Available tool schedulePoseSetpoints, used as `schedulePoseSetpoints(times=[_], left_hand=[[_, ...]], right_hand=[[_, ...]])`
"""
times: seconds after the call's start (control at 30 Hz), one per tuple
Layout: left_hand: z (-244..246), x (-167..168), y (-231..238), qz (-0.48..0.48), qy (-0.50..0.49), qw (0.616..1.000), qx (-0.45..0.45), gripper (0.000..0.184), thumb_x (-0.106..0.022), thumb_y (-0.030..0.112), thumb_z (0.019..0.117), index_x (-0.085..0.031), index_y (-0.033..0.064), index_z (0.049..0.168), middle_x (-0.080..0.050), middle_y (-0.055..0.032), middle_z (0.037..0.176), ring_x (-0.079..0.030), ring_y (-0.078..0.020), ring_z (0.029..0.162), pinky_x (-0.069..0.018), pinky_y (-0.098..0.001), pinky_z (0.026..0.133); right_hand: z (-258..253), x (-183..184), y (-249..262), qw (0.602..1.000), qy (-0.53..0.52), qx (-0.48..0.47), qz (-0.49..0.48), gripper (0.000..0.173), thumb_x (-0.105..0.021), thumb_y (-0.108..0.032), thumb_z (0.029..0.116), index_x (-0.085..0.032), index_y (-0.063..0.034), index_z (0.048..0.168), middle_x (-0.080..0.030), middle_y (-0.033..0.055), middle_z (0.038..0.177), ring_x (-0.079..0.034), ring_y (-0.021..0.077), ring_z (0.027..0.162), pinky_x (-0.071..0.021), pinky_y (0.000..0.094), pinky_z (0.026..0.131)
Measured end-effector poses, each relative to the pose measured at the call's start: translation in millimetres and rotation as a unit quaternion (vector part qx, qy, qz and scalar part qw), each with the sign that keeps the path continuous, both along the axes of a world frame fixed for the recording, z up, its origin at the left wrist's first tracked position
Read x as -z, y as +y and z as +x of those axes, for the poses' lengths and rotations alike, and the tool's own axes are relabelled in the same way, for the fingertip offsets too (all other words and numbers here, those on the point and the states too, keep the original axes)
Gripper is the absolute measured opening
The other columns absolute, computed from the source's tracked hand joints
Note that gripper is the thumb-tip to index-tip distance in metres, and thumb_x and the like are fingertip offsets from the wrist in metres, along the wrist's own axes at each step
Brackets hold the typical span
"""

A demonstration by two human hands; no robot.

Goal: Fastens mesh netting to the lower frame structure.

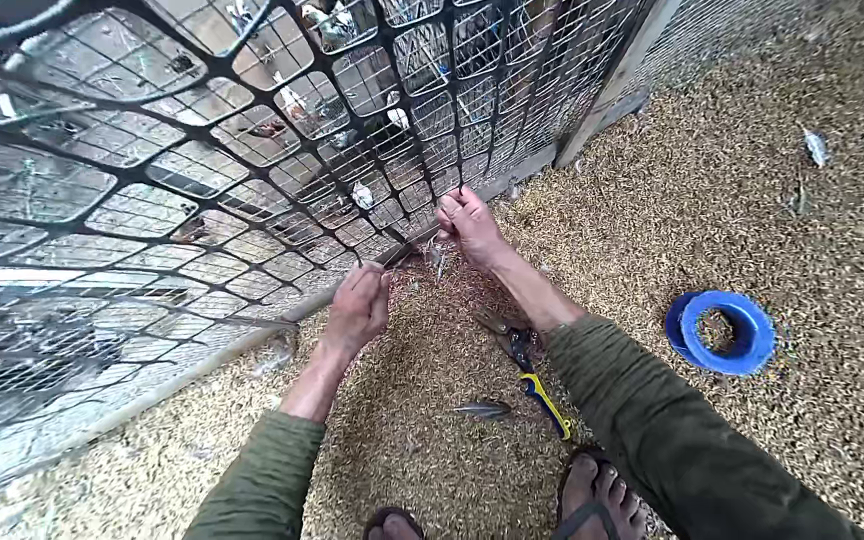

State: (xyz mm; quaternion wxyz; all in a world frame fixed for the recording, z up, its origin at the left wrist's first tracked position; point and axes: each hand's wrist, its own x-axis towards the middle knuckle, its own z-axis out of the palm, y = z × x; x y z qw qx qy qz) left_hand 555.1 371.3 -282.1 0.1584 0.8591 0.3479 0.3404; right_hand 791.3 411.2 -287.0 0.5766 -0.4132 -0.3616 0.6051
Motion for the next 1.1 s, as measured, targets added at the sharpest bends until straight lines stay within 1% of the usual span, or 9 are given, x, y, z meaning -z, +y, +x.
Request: schedulePoseSetpoints(times=[0.1, 0.2, 0.37, 0.43, 0.53, 0.63, 0.73, 0.87, 1.1], left_hand=[[8.0, 2.5, -10.4, -0.021, -0.016, 1.0, 0.009, 0.03, -0.046, 0.011, 0.1032, -0.062, -0.005, 0.083, -0.064, -0.0203, 0.091, -0.065, -0.0283, 0.094, -0.0544, -0.0378, 0.089], [18.1, 5.6, -27.4, -0.047, -0.029, 0.998, 0.018, 0.029, -0.048, 0.015, 0.1045, -0.065, -0.0014, 0.087, -0.069, -0.0194, 0.095, -0.067, -0.0294, 0.103, -0.0493, -0.0428, 0.1], [38.3, 10.0, -42.0, -0.039, -0.063, 0.997, 0.008, 0.032, -0.044, 0.021, 0.1078, -0.063, 0.0035, 0.089, -0.068, -0.0157, 0.091, -0.066, -0.0257, 0.097, -0.0471, -0.0419, 0.094], [45.7, 5.8, -46.3, -0.046, -0.066, 0.997, 0.013, 0.036, -0.042, 0.024, 0.109, -0.063, 0.0039, 0.088, -0.067, -0.0152, 0.088, -0.065, -0.0266, 0.096, -0.0475, -0.0433, 0.096], [58.3, 1.9, -55.8, -0.041, -0.078, 0.996, 0.006, 0.039, -0.039, 0.022, 0.1078, -0.055, 0.0049, 0.077, -0.056, -0.0129, 0.072, -0.059, -0.0273, 0.077, -0.0477, -0.0401, 0.081], [70.7, -0.8, -69.7, -0.07, -0.137, 0.986, -0.059, 0.039, -0.044, 0.016, 0.1014, -0.051, 0.0036, 0.066, -0.05, -0.0096, 0.06, -0.054, -0.0198, 0.06, -0.0478, -0.0315, 0.062], [83.8, -13.9, -77.8, -0.125, -0.179, 0.968, -0.127, 0.037, -0.047, 0.011, 0.0977, -0.048, 0.0042, 0.061, -0.042, -0.0015, 0.052, -0.043, -0.0053, 0.047, -0.0371, -0.0195, 0.048], [92.7, -29.0, -78.6, -0.164, -0.201, 0.953, -0.156, 0.035, -0.047, 0.01, 0.0963, -0.045, 0.0071, 0.061, -0.036, 0.0044, 0.051, -0.035, 0.002, 0.045, -0.0299, -0.0152, 0.045], [104.7, -35.5, -82.3, -0.206, -0.238, 0.934, -0.169, 0.033, -0.048, 0.007, 0.0945, -0.045, 0.0093, 0.061, -0.035, 0.0081, 0.053, -0.033, 0.0046, 0.047, -0.0291, -0.0138, 0.046]], right_hand=[[-0.1, -7.4, -17.0, 0.998, -0.004, 0.021, -0.055, 0.017, -0.038, -0.021, 0.1107, -0.05, -0.0113, 0.116, -0.061, 0.0008, 0.089, -0.064, 0.0119, 0.071, -0.0604, 0.0343, 0.068], [-6.2, -16.8, -39.4, 0.974, -0.024, -0.025, -0.222, 0.033, -0.035, -0.029, 0.1123, -0.04, -0.0092, 0.139, -0.06, 0.01, 0.111, -0.066, 0.0192, 0.08, -0.0594, 0.0392, 0.073], [-30.8, -34.8, -51.5, 0.936, -0.074, -0.209, -0.273, 0.032, -0.04, -0.022, 0.1116, -0.065, -0.0015, 0.111, -0.066, 0.0042, 0.09, -0.063, 0.0101, 0.079, -0.0538, 0.0275, 0.073], [-38.1, -32.7, -46.9, 0.949, -0.037, -0.21, -0.233, 0.033, -0.041, -0.021, 0.1111, -0.066, -0.0002, 0.116, -0.069, 0.005, 0.093, -0.064, 0.0093, 0.08, -0.0538, 0.0273, 0.075], [-42.2, -32.5, -39.6, 0.953, 0.035, -0.172, -0.246, 0.028, -0.042, -0.02, 0.1103, -0.064, -0.0017, 0.112, -0.073, 0.0056, 0.089, -0.068, 0.0105, 0.074, -0.0567, 0.0273, 0.07], [-45.7, -37.2, -37.6, 0.938, 0.101, -0.114, -0.312, 0.022, -0.041, -0.016, 0.1099, -0.059, -0.0043, 0.104, -0.06, 0.002, 0.074, -0.062, 0.0133, 0.062, -0.0599, 0.0323, 0.068], [-50.2, -34.7, -33.6, 0.934, 0.123, -0.092, -0.324, 0.02, -0.043, -0.016, 0.1079, -0.058, -0.0098, 0.095, -0.05, -0.0044, 0.063, -0.049, 0.0067, 0.05, -0.0506, 0.0233, 0.053], [-51.7, -36.9, -29.6, 0.935, 0.141, -0.098, -0.311, 0.021, -0.043, -0.015, 0.1053, -0.055, -0.0107, 0.089, -0.041, -0.0075, 0.057, -0.035, 0.0005, 0.041, -0.0321, 0.0141, 0.039], [-49.2, -40.6, -31.5, 0.945, 0.118, -0.082, -0.294, 0.023, -0.042, -0.016, 0.1056, -0.055, -0.0122, 0.087, -0.034, -0.0106, 0.054, -0.027, -0.0021, 0.038, -0.025, 0.0126, 0.036]])
